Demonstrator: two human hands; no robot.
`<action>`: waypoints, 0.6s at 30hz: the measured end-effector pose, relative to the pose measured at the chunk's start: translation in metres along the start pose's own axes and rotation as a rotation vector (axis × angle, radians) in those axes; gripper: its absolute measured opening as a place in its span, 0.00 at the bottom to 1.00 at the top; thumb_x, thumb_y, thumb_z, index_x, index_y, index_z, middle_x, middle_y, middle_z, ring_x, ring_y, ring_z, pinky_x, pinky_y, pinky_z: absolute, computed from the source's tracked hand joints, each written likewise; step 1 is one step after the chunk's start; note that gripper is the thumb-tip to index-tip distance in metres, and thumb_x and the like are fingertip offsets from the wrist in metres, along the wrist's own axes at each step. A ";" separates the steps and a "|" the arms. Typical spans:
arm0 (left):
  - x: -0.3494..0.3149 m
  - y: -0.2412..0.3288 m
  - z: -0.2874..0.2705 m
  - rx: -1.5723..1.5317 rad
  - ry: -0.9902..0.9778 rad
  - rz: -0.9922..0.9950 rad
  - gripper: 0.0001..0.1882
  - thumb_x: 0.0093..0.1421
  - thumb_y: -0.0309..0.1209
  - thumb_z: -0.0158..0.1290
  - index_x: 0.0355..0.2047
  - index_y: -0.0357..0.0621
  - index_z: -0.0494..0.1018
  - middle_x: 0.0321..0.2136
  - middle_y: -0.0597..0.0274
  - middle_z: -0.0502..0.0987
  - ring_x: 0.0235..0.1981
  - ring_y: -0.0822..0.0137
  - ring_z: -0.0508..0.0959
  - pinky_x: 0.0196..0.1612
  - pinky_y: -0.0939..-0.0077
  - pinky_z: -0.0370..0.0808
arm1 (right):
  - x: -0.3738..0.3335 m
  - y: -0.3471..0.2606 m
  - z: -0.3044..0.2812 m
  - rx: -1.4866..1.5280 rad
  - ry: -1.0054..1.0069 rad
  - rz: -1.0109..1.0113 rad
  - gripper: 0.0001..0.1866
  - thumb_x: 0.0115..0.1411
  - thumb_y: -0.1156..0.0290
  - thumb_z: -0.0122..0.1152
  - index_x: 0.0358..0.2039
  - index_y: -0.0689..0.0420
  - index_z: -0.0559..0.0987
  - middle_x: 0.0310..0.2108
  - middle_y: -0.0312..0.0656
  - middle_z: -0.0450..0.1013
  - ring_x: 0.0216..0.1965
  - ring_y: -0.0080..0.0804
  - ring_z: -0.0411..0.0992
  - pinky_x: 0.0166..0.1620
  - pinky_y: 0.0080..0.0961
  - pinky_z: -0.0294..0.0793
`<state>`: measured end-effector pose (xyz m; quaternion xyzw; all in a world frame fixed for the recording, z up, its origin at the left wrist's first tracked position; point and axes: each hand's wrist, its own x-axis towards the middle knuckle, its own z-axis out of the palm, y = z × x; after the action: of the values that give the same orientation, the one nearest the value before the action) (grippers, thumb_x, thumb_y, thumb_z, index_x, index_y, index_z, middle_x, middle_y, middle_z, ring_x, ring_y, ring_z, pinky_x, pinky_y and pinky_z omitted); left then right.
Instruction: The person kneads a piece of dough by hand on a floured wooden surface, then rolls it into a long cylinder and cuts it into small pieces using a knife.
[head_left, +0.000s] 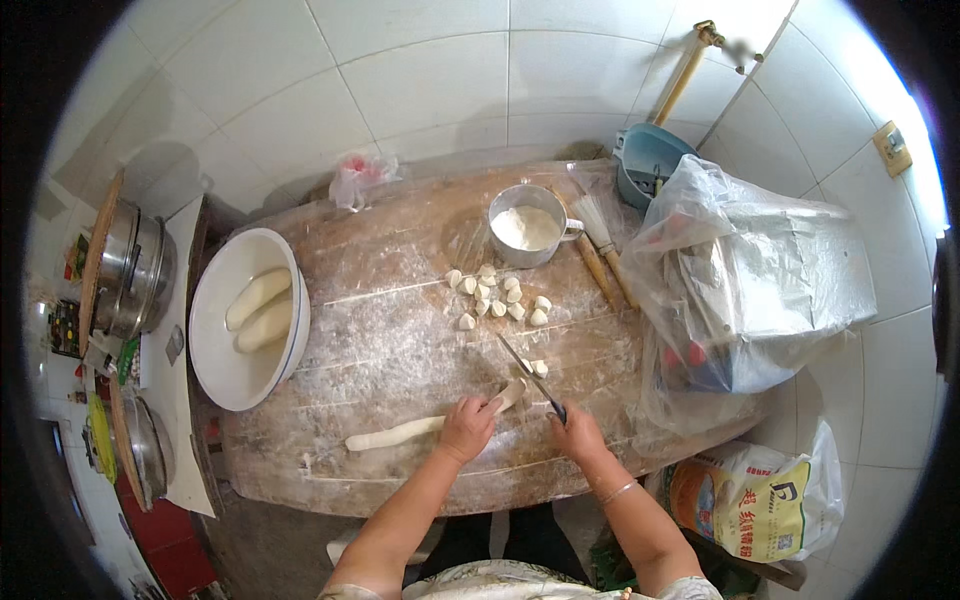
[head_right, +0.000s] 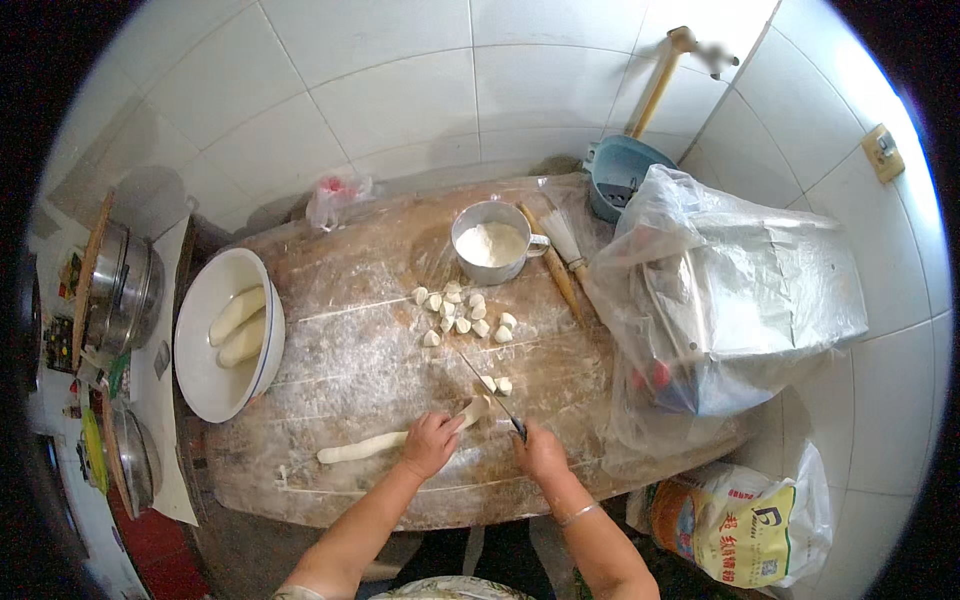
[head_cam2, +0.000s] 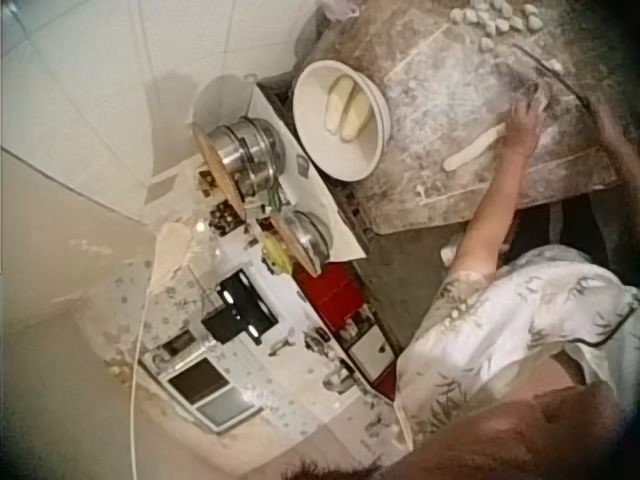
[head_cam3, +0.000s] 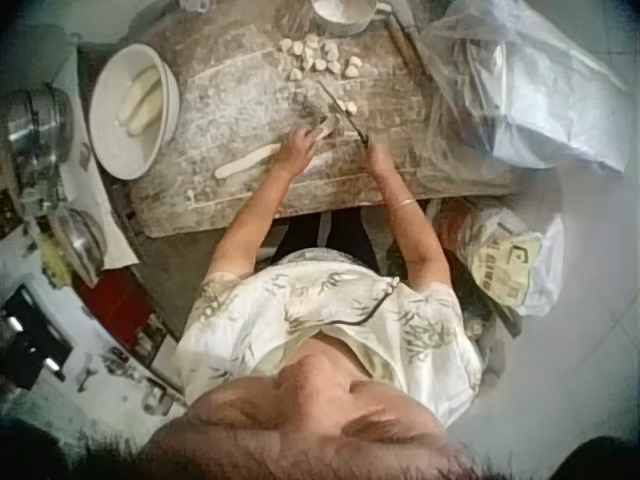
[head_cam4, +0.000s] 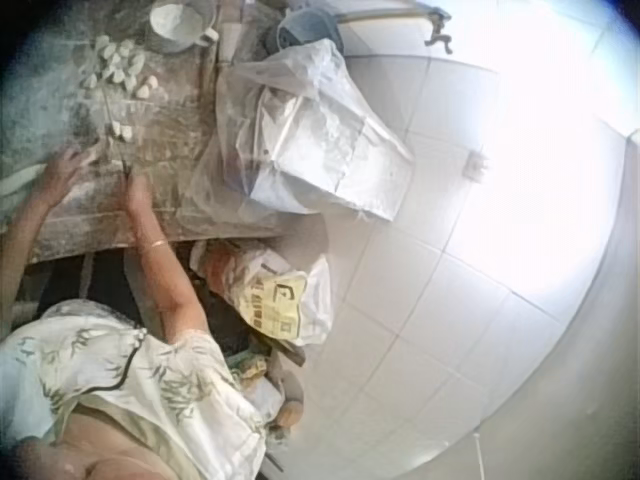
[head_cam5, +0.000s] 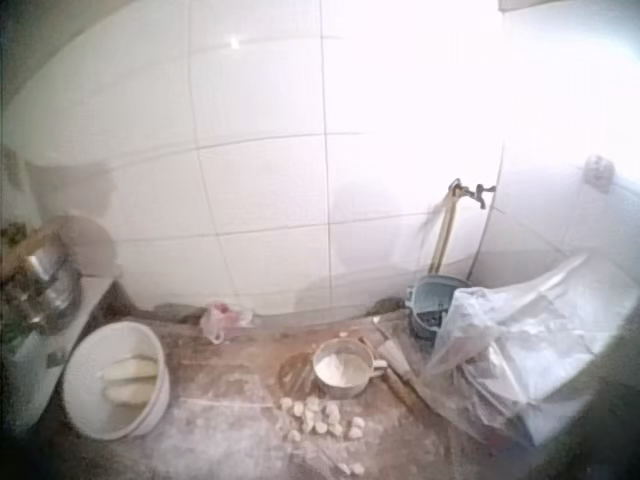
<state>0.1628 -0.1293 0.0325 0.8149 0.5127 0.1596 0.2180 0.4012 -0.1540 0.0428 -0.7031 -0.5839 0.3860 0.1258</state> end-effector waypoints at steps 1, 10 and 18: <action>-0.002 0.002 0.001 0.011 -0.005 0.000 0.19 0.52 0.26 0.56 0.47 0.51 0.75 0.35 0.60 0.71 0.38 0.56 0.72 0.40 0.62 0.73 | -0.009 -0.008 -0.008 -0.004 -0.025 0.008 0.14 0.59 0.63 0.61 0.32 0.62 0.72 0.26 0.59 0.73 0.30 0.60 0.72 0.31 0.49 0.69; -0.004 0.000 0.010 0.009 0.003 0.006 0.17 0.51 0.28 0.59 0.43 0.50 0.76 0.34 0.58 0.72 0.38 0.55 0.72 0.40 0.61 0.73 | -0.033 -0.003 -0.007 -0.139 -0.082 -0.052 0.16 0.59 0.61 0.59 0.36 0.61 0.70 0.25 0.57 0.73 0.29 0.59 0.73 0.32 0.50 0.72; -0.004 -0.008 0.005 -0.037 0.020 -0.222 0.18 0.50 0.34 0.62 0.42 0.45 0.77 0.39 0.55 0.76 0.43 0.52 0.74 0.47 0.57 0.71 | -0.007 -0.007 0.027 -0.130 -0.089 0.064 0.13 0.60 0.64 0.58 0.34 0.62 0.72 0.27 0.57 0.74 0.31 0.58 0.74 0.33 0.49 0.72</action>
<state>0.1578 -0.1311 0.0241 0.7472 0.5991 0.1520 0.2444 0.3771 -0.1659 0.0319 -0.7104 -0.5898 0.3819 0.0412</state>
